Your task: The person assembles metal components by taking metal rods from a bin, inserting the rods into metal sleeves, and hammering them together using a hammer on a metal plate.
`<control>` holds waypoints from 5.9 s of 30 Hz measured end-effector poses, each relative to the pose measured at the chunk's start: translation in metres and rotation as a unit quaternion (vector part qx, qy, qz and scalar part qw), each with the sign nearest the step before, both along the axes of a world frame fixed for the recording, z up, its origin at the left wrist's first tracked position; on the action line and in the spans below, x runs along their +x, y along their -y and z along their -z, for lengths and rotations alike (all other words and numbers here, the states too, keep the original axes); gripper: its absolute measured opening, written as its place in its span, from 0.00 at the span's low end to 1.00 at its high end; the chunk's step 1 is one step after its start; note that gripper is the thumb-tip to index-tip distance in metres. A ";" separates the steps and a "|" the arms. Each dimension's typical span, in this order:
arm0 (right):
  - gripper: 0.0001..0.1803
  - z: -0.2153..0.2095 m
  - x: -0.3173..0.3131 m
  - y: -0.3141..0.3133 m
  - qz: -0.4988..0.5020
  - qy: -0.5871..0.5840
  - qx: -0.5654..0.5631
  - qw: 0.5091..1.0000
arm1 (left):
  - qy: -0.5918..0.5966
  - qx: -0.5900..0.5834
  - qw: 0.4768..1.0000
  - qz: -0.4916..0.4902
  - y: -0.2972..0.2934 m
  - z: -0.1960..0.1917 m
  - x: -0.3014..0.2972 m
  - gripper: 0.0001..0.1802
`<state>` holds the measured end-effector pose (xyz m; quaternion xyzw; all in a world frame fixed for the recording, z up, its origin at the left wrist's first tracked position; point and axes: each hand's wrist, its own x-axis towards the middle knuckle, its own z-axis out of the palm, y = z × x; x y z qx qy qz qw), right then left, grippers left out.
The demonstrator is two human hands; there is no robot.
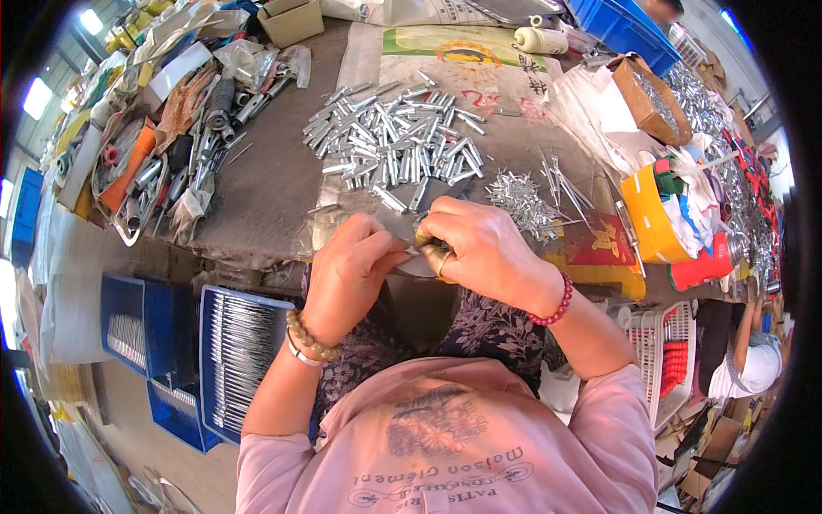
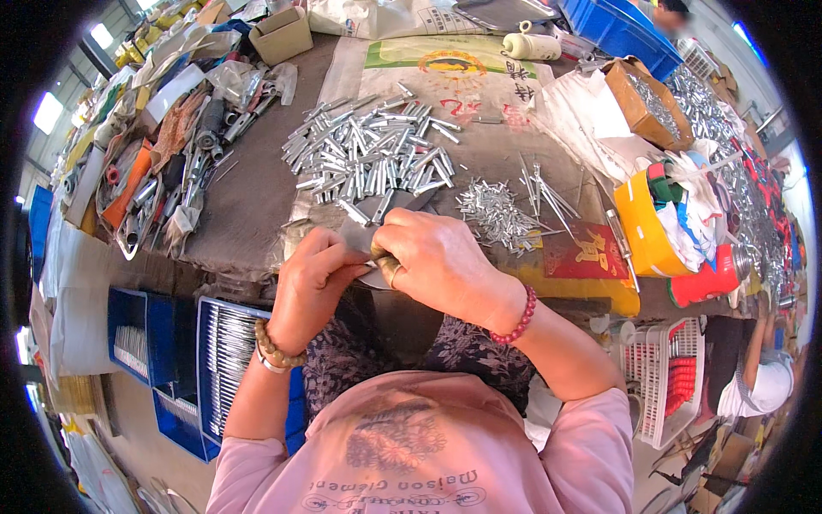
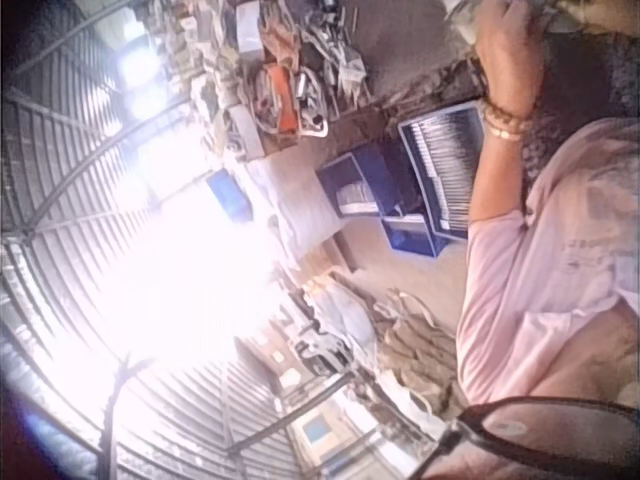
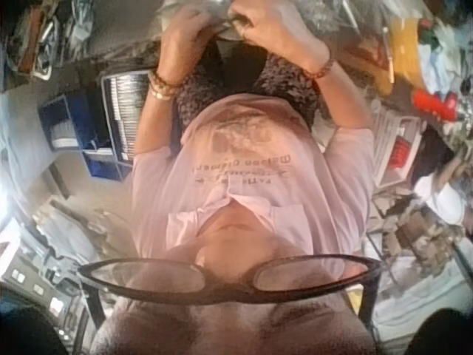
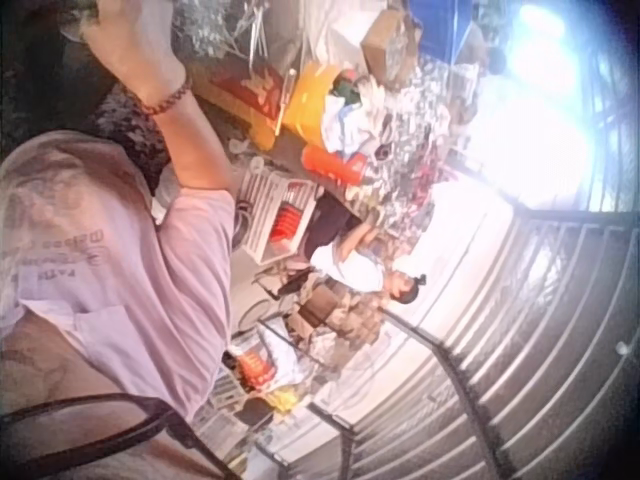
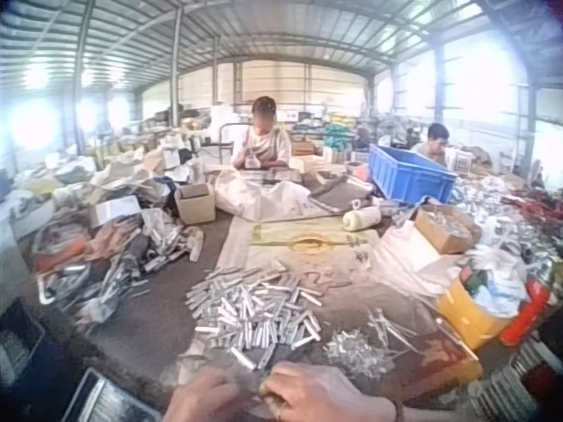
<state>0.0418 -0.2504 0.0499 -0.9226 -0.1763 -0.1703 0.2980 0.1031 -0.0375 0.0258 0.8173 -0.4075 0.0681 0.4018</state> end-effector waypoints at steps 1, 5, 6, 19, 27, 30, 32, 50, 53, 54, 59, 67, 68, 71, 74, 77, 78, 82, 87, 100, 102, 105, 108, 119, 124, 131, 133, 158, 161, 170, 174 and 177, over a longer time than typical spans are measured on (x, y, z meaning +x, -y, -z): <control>0.05 -0.001 0.000 0.000 -0.004 -0.007 -0.011 1.000 | 0.002 0.001 1.000 0.001 0.000 0.001 0.000 0.06; 0.06 -0.007 0.003 0.001 -0.032 0.004 -0.044 0.999 | -0.005 -0.003 1.000 -0.001 0.001 0.002 -0.001 0.06; 0.06 -0.011 0.005 -0.001 -0.041 0.010 -0.078 0.996 | -0.006 -0.003 1.000 -0.001 0.001 0.002 -0.001 0.06; 0.07 -0.023 -0.022 0.009 0.158 0.025 -0.167 0.973 | -0.028 -0.014 1.000 0.002 -0.002 0.003 0.000 0.10; 0.18 -0.008 -0.034 0.022 0.180 0.023 -0.106 0.978 | -0.062 -0.022 0.998 0.000 -0.001 0.005 0.001 0.09; 0.20 -0.013 -0.051 0.019 0.187 0.005 -0.017 0.982 | -0.041 -0.021 0.999 0.009 -0.001 0.006 0.002 0.08; 0.21 -0.012 -0.059 0.017 0.151 -0.018 0.015 0.988 | -0.045 -0.027 0.998 0.018 0.000 0.006 0.003 0.09; 0.21 0.006 -0.037 0.019 0.140 0.034 0.009 0.990 | -0.081 -0.038 0.996 0.028 -0.001 0.006 0.004 0.09; 0.20 -0.001 -0.034 0.023 0.152 0.061 -0.081 0.983 | -0.089 -0.041 0.995 0.029 -0.002 0.009 0.005 0.09; 0.17 -0.006 -0.034 0.022 0.154 0.109 -0.147 0.971 | -0.090 -0.040 0.995 0.026 -0.003 0.009 0.004 0.09; 0.11 -0.001 -0.061 -0.006 0.123 0.010 -0.133 0.983 | -0.082 -0.038 0.996 0.013 -0.004 0.013 0.003 0.11; 0.13 0.020 -0.077 -0.020 0.081 -0.286 0.231 0.927 | -0.099 -0.124 0.983 -0.095 -0.001 0.028 -0.033 0.20; 0.13 0.021 -0.078 -0.021 0.079 -0.287 0.231 0.926 | -0.147 -0.151 0.970 -0.118 -0.001 0.031 -0.041 0.21; 0.13 0.021 -0.082 -0.027 0.082 -0.337 0.311 0.885 | -0.369 -0.172 0.909 -0.091 -0.002 0.027 -0.055 0.25; 0.12 0.018 -0.084 -0.033 0.093 -0.360 0.312 0.874 | -0.476 -0.218 0.849 -0.072 0.003 0.026 -0.060 0.29; 0.12 0.023 -0.086 -0.040 0.085 -0.343 0.344 0.870 | -0.514 -0.290 0.805 -0.054 0.003 0.029 -0.061 0.29; 0.12 0.022 -0.086 -0.042 0.088 -0.336 0.321 0.881 | -0.519 -0.299 0.799 -0.050 0.002 0.028 -0.061 0.30; 0.15 0.035 -0.085 -0.058 0.064 -0.272 0.269 0.922 | -0.496 -0.313 0.805 -0.087 -0.013 0.029 -0.069 0.33; 0.24 0.036 -0.085 -0.058 0.050 -0.376 0.325 0.866 | -0.458 -0.367 0.800 -0.125 -0.055 0.044 -0.058 0.31; 0.23 0.067 -0.067 -0.068 -0.005 -0.479 0.299 0.825 | -0.336 -0.170 0.674 -0.636 -0.408 0.174 -0.153 0.25; 0.23 0.070 -0.067 -0.070 -0.002 -0.485 0.305 0.820 | -0.342 -0.096 0.638 -0.684 -0.442 0.180 -0.164 0.24; 0.22 0.071 -0.066 -0.071 -0.001 -0.494 0.302 0.815 | -0.372 -0.052 0.601 -0.706 -0.456 0.176 -0.164 0.23; 0.22 0.072 -0.068 -0.071 -0.003 -0.493 0.289 0.821 | -0.404 -0.037 0.585 -0.703 -0.467 0.184 -0.163 0.24; 0.21 0.079 -0.069 -0.069 0.000 -0.499 0.300 0.813 | -0.310 0.231 0.592 -0.708 -0.435 0.164 -0.156 0.24; 0.21 0.081 -0.066 -0.064 0.005 -0.498 0.299 0.814 | -0.220 0.107 0.605 -0.758 -0.454 0.159 -0.152 0.15; 0.20 0.079 -0.067 -0.071 -0.010 -0.494 0.284 0.822 | -0.109 -0.081 0.755 -0.642 -0.352 0.071 -0.067 0.09; 0.20 0.090 -0.068 -0.070 -0.045 -0.458 0.282 0.842 | -0.049 -0.120 0.817 -0.562 -0.306 0.056 -0.039 0.10; 0.09 -0.006 -0.073 0.122 0.341 0.007 -0.005 0.940 | 0.056 0.042 0.997 -0.022 0.017 -0.030 0.020 0.10; 0.09 0.007 -0.056 0.155 0.391 -0.024 -0.079 0.917 | 0.031 0.050 0.998 -0.021 0.014 -0.028 0.006 0.09; 0.07 0.022 -0.032 0.161 0.395 -0.040 -0.136 0.908 | 0.035 0.038 0.998 -0.028 0.011 -0.016 -0.002 0.08; 0.06 -0.004 -0.043 0.118 0.322 0.032 -0.073 0.943 | 0.039 0.053 0.997 -0.032 0.007 -0.013 -0.001 0.07; 0.08 -0.018 -0.045 0.061 0.176 0.053 -0.020 0.983 | 0.046 0.039 0.998 -0.037 0.007 -0.011 -0.001 0.09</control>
